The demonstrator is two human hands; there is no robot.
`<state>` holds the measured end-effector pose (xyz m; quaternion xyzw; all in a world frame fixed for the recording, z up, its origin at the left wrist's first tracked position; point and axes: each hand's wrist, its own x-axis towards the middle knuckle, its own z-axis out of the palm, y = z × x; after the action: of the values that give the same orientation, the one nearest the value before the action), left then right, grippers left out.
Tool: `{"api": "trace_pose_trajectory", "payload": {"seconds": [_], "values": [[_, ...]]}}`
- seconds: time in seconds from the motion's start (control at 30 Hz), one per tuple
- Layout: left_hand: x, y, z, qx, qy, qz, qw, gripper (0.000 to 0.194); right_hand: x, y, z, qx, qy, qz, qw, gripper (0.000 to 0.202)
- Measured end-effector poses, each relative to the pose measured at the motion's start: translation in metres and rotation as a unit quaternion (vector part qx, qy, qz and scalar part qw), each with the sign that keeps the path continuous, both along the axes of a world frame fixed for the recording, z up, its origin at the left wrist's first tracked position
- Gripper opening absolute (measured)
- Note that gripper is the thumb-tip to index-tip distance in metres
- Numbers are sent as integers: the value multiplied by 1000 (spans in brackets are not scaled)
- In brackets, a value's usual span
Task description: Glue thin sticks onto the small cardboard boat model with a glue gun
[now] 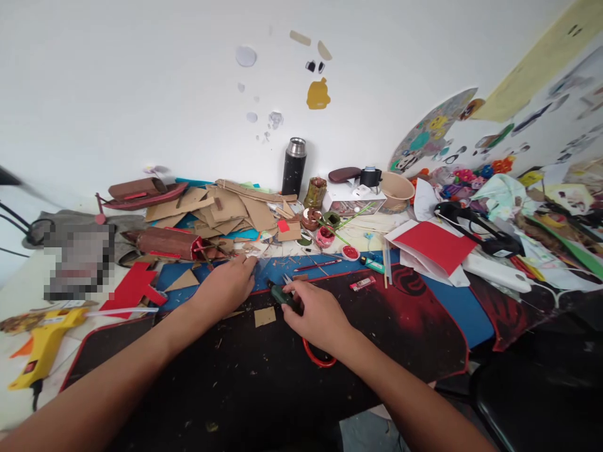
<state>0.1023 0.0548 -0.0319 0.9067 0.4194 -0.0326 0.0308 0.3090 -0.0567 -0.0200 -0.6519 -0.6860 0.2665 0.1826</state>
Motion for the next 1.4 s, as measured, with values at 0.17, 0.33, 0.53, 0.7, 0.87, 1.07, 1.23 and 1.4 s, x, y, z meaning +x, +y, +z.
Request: {"api": "trace_pose_trajectory", "payload": {"seconds": [0.17, 0.33, 0.53, 0.7, 0.87, 1.07, 1.23, 1.4], "values": [[-2, -22, 10, 9, -44, -11, 999, 23, -8, 0, -2, 26, -78, 19, 996, 28], [-1, -58, 8, -93, -60, -61, 992, 31, 13, -1, -5, 32, -13, 23, 999, 17], [5, -76, 1, -118, -74, -48, 989, 20, 44, 16, -10, 31, -57, -7, 998, 24], [-21, -73, 6, -128, -143, -53, 980, 13, 43, 29, -13, 4, -143, 3, 990, 22], [-59, -54, 9, -67, -165, 4, 984, 24, 40, 36, -11, -34, -195, 5, 980, 23], [-80, -26, 2, -7, -117, 34, 992, 26, 39, 36, -4, -24, -122, 6, 992, 10], [-77, -9, -10, -19, -116, 18, 993, 33, 36, 54, 9, 18, -91, -18, 995, 8], [-70, -5, -16, -4, -112, 14, 994, 34, 43, 92, 4, 54, -65, -61, 995, 9]]}}
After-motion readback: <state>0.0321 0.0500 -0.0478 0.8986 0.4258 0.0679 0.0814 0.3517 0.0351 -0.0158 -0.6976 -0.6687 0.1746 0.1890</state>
